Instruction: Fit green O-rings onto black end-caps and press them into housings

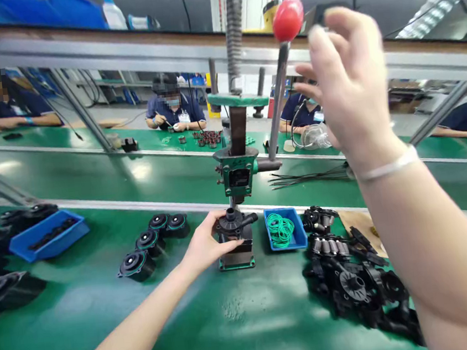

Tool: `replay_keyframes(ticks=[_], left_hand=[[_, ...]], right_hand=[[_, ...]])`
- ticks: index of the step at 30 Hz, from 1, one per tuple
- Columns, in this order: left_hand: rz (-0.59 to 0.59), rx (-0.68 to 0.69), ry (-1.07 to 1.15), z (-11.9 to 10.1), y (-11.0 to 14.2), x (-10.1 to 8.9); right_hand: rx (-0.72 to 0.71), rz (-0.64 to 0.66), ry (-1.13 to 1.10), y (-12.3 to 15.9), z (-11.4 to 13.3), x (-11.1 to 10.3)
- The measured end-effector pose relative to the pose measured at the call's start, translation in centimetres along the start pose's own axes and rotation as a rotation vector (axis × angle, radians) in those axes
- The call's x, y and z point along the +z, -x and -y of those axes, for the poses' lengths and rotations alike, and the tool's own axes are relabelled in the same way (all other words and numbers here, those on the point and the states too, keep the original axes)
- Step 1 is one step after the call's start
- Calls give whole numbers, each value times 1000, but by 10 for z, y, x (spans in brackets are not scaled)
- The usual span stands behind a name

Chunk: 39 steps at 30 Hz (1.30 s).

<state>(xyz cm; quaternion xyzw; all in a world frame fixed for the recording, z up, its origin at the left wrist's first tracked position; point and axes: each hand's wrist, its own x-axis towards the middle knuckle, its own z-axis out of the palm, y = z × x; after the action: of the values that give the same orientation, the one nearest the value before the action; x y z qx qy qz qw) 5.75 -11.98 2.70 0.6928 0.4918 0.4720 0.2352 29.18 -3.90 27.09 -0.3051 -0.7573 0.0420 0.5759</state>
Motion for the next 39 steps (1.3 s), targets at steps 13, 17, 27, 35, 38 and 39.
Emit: replay_keyframes(ticks=[13,17,27,35,38,39], left_hand=[[38,-28,28,16,-30,14],[39,-29,26,16,-31,15],[14,-27,81,19,-30,19],[-23,-57,47,18,-28,22],[-20,-74,68,17,-28,23],[-26,-76,65,17,-28,23]], right_hand=[[-144,-383,-484,-19,32,48],[-100,-361,-526,-21,28,49],[22,-359,-310,-15,41,45],[-102,-587,-341,-1,40,45],[58,-437,-403,-13,36,44],[132,-401,-420,-17,36,44]])
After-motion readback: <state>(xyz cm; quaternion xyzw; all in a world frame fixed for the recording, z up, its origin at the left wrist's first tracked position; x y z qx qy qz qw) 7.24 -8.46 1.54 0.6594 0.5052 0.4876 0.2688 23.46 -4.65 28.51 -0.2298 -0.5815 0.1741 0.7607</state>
